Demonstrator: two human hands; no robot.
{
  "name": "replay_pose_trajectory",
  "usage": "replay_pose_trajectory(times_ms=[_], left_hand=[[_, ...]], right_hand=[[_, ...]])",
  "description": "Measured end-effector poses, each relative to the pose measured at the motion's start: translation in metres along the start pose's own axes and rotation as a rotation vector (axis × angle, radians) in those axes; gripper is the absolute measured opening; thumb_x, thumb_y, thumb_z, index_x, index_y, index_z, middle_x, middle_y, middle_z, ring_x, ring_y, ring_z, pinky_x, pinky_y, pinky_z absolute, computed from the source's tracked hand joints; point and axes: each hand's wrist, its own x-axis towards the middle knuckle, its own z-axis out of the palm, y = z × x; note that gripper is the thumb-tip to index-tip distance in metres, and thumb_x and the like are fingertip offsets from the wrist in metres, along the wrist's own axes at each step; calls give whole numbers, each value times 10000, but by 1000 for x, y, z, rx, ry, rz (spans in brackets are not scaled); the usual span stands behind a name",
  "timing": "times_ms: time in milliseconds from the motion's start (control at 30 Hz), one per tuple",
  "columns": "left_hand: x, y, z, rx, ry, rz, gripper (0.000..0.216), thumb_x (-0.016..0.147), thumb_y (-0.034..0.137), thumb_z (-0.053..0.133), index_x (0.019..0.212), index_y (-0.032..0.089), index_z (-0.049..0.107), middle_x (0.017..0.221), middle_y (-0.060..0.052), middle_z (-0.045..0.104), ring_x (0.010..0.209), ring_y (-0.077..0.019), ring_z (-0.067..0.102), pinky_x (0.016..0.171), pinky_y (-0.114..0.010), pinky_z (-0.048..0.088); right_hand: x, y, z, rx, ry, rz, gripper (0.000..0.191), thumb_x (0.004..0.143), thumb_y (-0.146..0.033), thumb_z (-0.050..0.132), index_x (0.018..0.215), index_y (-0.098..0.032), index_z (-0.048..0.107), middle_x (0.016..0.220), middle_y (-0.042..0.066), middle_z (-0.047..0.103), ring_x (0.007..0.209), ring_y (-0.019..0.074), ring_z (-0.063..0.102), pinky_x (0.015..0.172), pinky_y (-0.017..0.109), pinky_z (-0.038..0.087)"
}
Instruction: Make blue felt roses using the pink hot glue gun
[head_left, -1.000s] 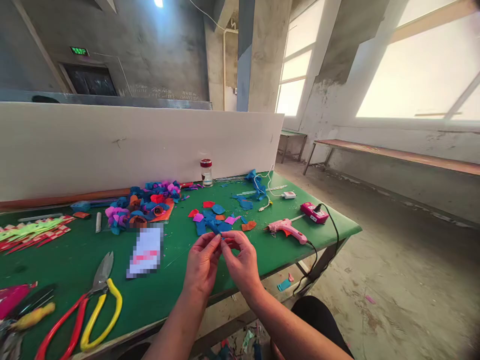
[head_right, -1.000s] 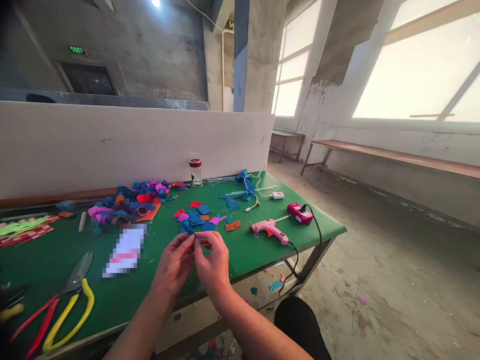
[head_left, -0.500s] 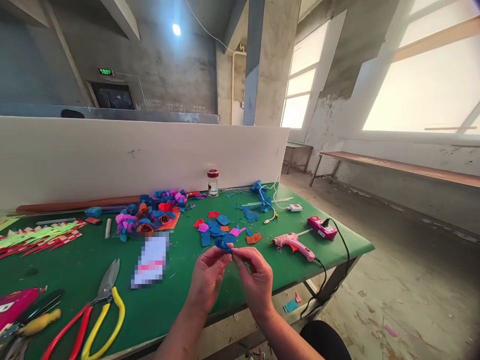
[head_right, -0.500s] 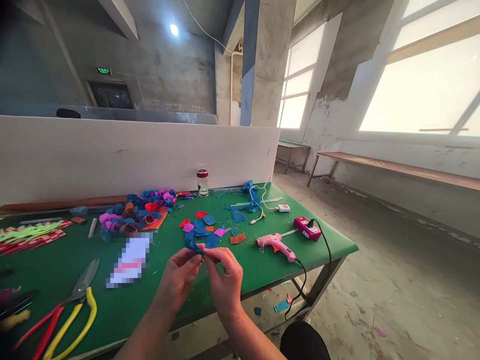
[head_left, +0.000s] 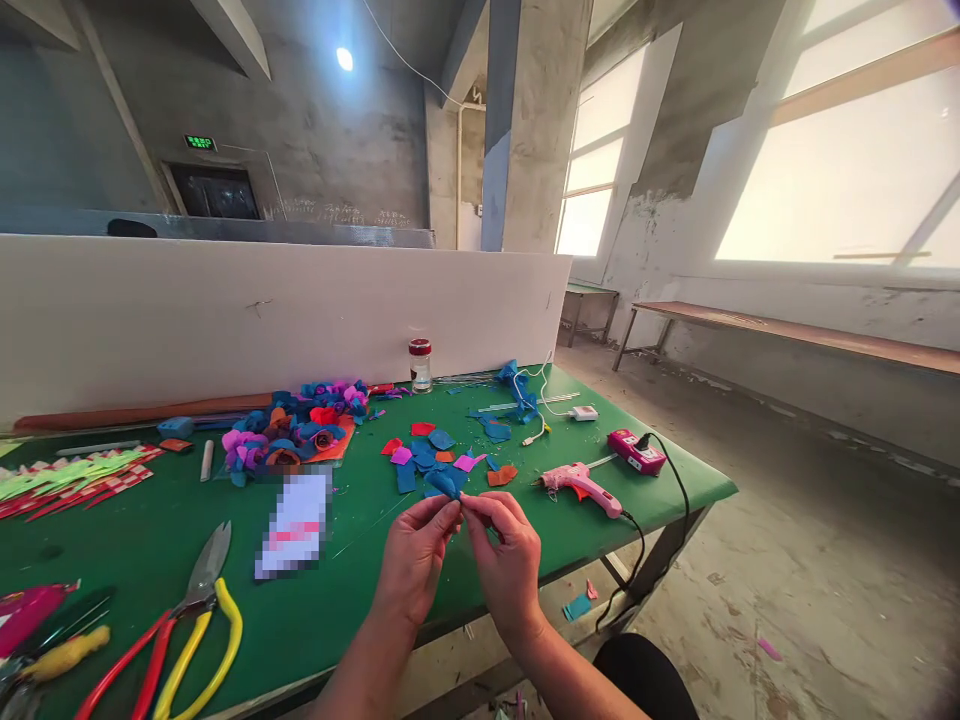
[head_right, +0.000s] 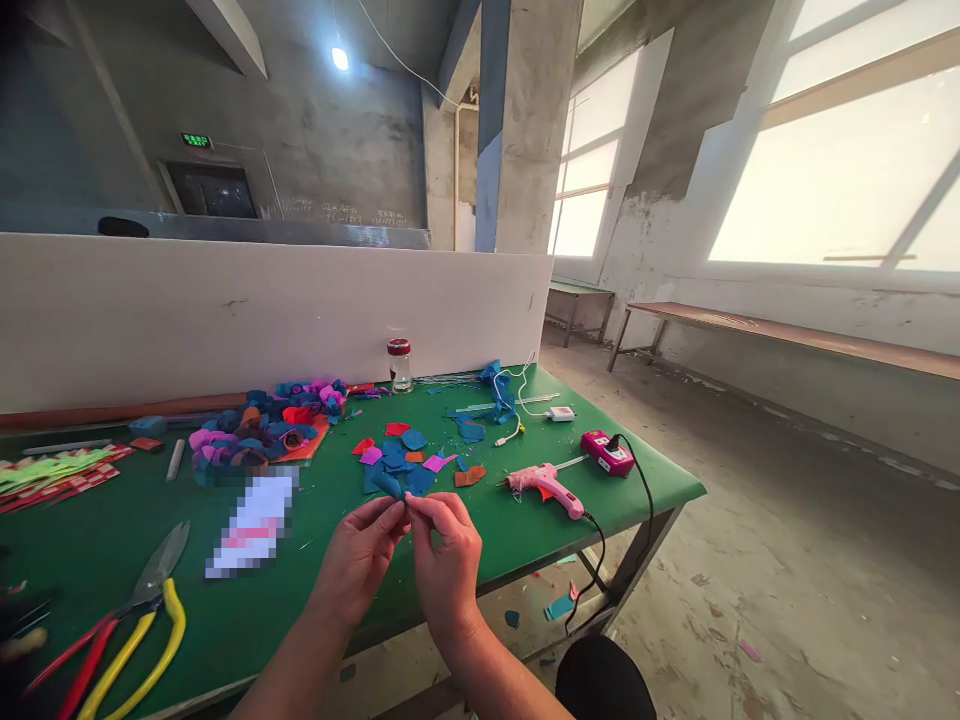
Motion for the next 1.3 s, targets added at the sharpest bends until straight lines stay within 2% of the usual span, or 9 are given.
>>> replay_pose_trajectory(times_ms=[200, 333, 433, 633, 867, 967, 1100, 1167, 1300], left_hand=[[4, -2, -3, 14, 64, 45, 268, 472, 296, 886, 656, 167, 740, 647, -20, 690, 619, -112, 569, 617, -216, 460], [4, 4, -8, 237, -31, 165, 225, 625, 331, 813, 739, 148, 748, 609, -18, 661, 569, -106, 536, 572, -217, 433], [2, 6, -10, 288, -140, 154, 227, 714, 345, 752, 831, 150, 747, 575, 0, 625, 518, -103, 504, 522, -222, 412], [1, 1, -6, 242, -154, 118, 221, 682, 310, 783, 817, 140, 741, 646, -18, 653, 585, -121, 543, 607, -249, 473], [4, 2, -6, 190, -93, 77, 223, 608, 290, 834, 718, 140, 711, 666, -24, 687, 569, -124, 595, 575, -232, 483], [4, 6, -8, 161, -37, 15, 249, 568, 267, 857, 730, 147, 711, 733, -49, 732, 581, -133, 636, 595, -236, 507], [4, 13, -12, 176, -64, -64, 271, 540, 249, 872, 732, 130, 723, 722, -73, 736, 552, -124, 628, 563, -226, 512], [6, 15, -13, 180, -99, -111, 278, 541, 239, 872, 749, 116, 733, 714, -77, 730, 538, -110, 611, 537, -207, 500], [10, 16, -17, 172, -136, -159, 272, 578, 224, 857, 794, 102, 747, 705, -70, 717, 530, -79, 581, 530, -178, 489]], right_hand=[[4, 0, -5, 33, -116, 73, 127, 867, -208, 569, 911, -201, 688, 867, 54, 659, 735, 154, 626, 679, 275, 534], [16, -3, -13, 199, -242, 306, 247, 846, -312, 605, 1050, -186, 662, 971, 77, 661, 837, 185, 639, 756, 312, 539], [24, -5, -15, 290, -338, 415, 283, 782, -371, 676, 988, -178, 700, 906, 55, 646, 721, 165, 633, 677, 295, 541], [24, -2, -11, 85, -192, 292, 159, 738, -290, 714, 864, -199, 747, 812, 24, 625, 658, 132, 552, 631, 259, 495], [24, -5, -17, 27, -189, 258, 192, 812, -323, 644, 930, -198, 730, 853, 39, 658, 712, 149, 583, 661, 261, 497], [36, 12, -44, -31, -121, 209, 226, 869, -346, 562, 939, -181, 698, 896, 58, 673, 753, 159, 600, 699, 278, 499], [62, 63, -115, -424, 8, 183, 281, 871, -377, 515, 955, -167, 681, 948, 92, 648, 764, 185, 580, 717, 328, 472], [75, 90, -150, -694, -114, 304, 308, 842, -417, 535, 949, -164, 674, 975, 110, 636, 860, 223, 565, 769, 352, 439], [90, 126, -183, -688, -363, 421, 263, 661, -430, 722, 707, -179, 658, 691, 36, 613, 682, 196, 545, 631, 298, 396]])
